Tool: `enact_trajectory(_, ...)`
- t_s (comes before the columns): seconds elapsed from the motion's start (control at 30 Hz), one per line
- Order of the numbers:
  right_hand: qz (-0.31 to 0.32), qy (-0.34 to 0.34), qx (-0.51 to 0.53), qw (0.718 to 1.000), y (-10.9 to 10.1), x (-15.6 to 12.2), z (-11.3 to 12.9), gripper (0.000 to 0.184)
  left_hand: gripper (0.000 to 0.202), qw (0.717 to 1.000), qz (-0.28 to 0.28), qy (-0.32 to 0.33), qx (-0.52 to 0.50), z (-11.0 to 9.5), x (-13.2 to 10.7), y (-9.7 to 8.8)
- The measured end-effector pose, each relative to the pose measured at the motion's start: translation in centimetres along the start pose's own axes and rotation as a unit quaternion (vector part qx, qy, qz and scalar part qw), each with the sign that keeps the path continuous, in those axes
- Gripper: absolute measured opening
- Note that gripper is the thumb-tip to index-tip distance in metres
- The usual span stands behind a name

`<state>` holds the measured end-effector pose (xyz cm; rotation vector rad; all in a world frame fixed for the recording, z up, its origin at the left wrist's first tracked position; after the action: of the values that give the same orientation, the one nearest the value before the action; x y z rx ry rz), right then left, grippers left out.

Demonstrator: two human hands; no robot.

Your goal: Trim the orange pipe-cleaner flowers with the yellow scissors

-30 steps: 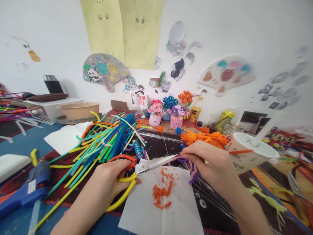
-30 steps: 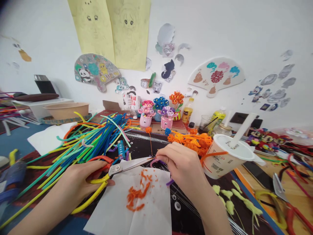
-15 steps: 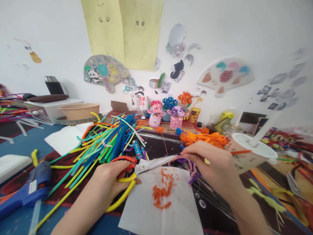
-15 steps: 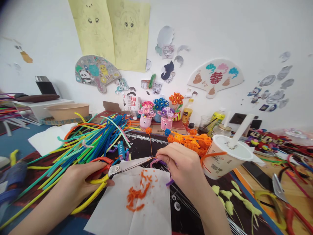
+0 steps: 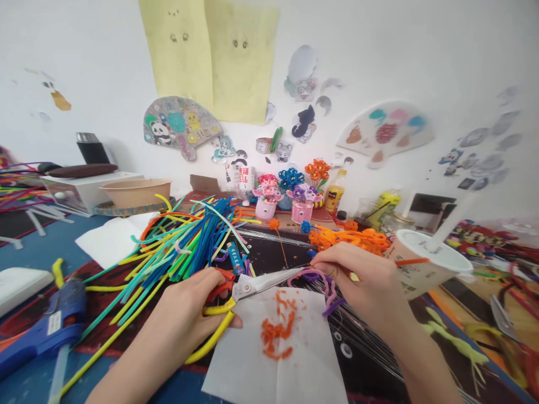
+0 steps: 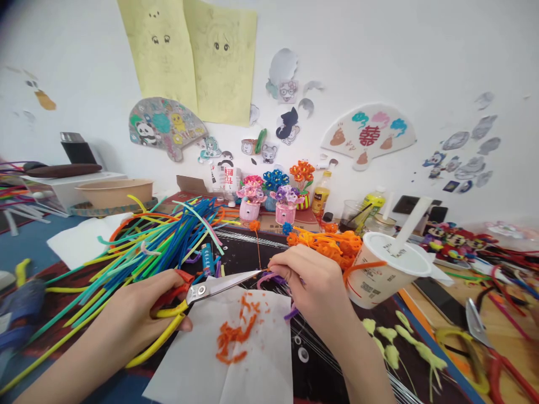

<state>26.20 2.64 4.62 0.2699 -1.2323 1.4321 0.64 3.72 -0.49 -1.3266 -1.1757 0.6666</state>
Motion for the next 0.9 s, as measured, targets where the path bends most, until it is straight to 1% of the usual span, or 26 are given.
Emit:
enact_trajectory(0.2,0.003,-0.001,-0.007,1.0,0.04,0.01,-0.14,0.016,0.034,1.0,-0.008,-0.005,0.022,-0.2,-0.08,-0.45)
enact_trajectory(0.37,-0.007,-0.003,-0.009,1.0,0.01,0.07,-0.06,0.016,0.033,0.998,-0.052,0.03,0.009,-0.09,-0.26,-0.65)
enact_trajectory(0.47,-0.012,-0.01,-0.01,1.0,-0.05,0.12,0.15,0.017,0.034,0.997,-0.067,0.035,0.001,-0.05,-0.28,-0.84)
enact_trajectory(0.73,-0.029,-0.031,-0.008,0.999,-0.28,0.05,0.28,0.019,0.032,0.998,-0.062,0.024,-0.009,-0.21,-0.21,-0.93)
enact_trajectory(0.9,-0.028,-0.037,-0.009,0.999,-0.29,0.09,0.38,0.02,0.023,0.999,-0.042,0.02,-0.016,-0.12,-0.14,-0.56)
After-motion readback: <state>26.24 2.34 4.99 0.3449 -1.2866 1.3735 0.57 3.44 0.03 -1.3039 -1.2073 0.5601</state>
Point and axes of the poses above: each hand's wrist, its own x-axis towards the middle knuckle, its own y-axis out of the palm, z = x × y, the point moved 4 cm from there along x, towards the middle knuckle, and after that the axes turned 14 degrees about x, right-handed, at the moved point
